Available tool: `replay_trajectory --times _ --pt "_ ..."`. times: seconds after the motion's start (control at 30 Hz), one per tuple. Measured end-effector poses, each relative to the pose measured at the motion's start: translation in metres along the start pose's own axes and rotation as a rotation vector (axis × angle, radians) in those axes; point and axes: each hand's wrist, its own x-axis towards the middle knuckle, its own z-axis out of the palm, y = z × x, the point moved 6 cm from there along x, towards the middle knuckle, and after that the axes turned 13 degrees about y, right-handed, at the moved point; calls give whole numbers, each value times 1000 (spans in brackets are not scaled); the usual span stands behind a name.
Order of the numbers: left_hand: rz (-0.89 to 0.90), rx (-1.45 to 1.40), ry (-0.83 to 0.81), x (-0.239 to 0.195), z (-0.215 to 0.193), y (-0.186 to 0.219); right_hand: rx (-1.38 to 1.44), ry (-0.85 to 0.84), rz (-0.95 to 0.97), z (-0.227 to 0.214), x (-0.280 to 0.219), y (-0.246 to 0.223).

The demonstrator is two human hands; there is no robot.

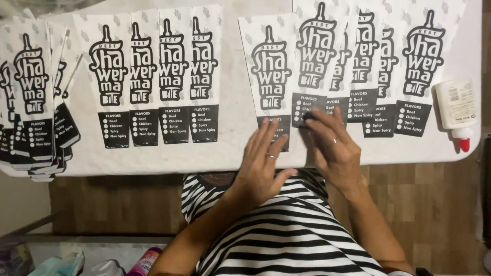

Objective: The person folds printed paper sheets in half repeatedly, aligning edges and creasing them. They gather the folded sheets into a stack, briefly fan the stack, and then resume folding additional sheets one by one.

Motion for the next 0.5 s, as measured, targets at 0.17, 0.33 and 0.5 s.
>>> replay_trajectory --times 0.17,0.33,0.5 --pt "-11 -5 -21 -8 -17 -17 89 -110 -4 18 -25 -20" --pt "10 -14 17 -19 -18 -19 63 -140 -35 18 -33 -26" --pt "53 -104 140 -20 -26 -17 117 -60 -55 10 -33 -32"
